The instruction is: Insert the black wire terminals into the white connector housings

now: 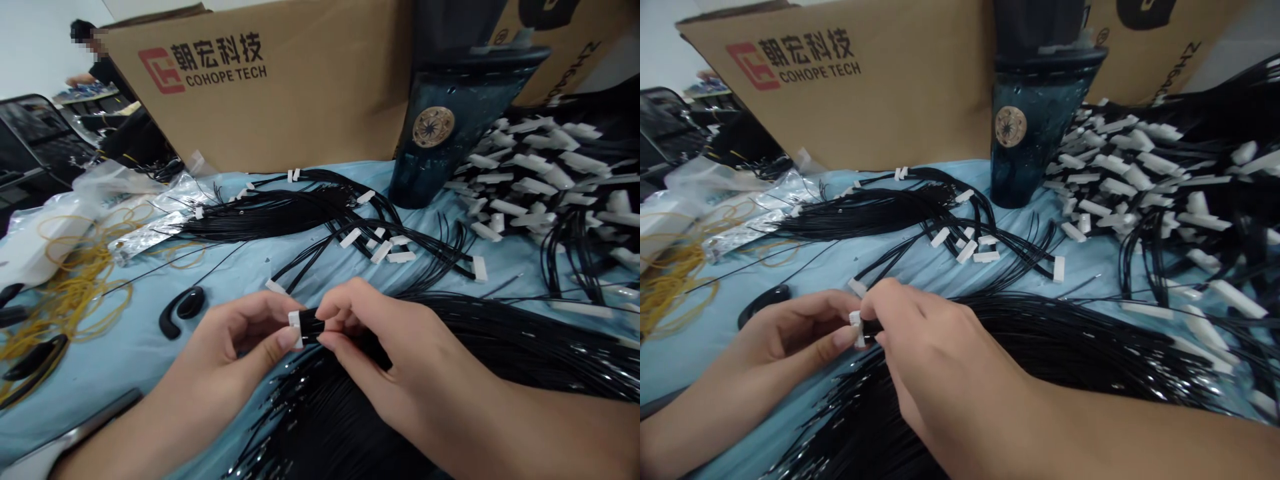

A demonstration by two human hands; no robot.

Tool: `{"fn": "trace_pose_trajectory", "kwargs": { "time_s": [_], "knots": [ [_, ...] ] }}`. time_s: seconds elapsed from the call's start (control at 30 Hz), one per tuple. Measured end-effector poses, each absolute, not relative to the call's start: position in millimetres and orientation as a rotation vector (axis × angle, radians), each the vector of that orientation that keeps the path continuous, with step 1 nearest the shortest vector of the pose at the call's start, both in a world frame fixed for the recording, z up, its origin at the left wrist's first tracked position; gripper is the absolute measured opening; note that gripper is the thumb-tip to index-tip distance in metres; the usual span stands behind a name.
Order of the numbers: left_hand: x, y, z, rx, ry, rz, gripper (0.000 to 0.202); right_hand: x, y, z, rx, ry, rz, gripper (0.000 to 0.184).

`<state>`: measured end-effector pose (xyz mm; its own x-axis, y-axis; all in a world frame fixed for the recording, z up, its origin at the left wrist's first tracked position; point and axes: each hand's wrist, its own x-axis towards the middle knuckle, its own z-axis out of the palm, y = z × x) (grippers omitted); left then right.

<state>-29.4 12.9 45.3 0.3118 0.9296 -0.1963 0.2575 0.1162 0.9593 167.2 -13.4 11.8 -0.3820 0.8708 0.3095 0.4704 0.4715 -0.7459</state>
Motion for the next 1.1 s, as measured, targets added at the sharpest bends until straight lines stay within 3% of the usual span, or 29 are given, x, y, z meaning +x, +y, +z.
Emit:
{"fn": "trace_pose_trajectory", "kwargs": {
  "time_s": [0.17,0.53,0.93,1.1],
  "knots": [
    [-32.0,16.0,42.5,1.44,1.182,0.729,0.004,166.1,-12.9,15.3,-1.092,-1.984,0.723,0.017],
    [-36.4,12.9,39.1,1.486,1.192,0.707,0.007,165.7,-15.4,12.8,-0.999,-2.105,0.608,0.027],
    [-32.9,14.5,38.4,1.509,1.196,0.707,0.012,169.5,-0.6,27.6,-1.041,-2.138,0.726,0.022],
    [-35.3,17.4,37.2,1.455,1.233,0.731,0.014,180.5,-4.6,48.5,-1.122,-2.344,0.229,0.032]
  ]
}}
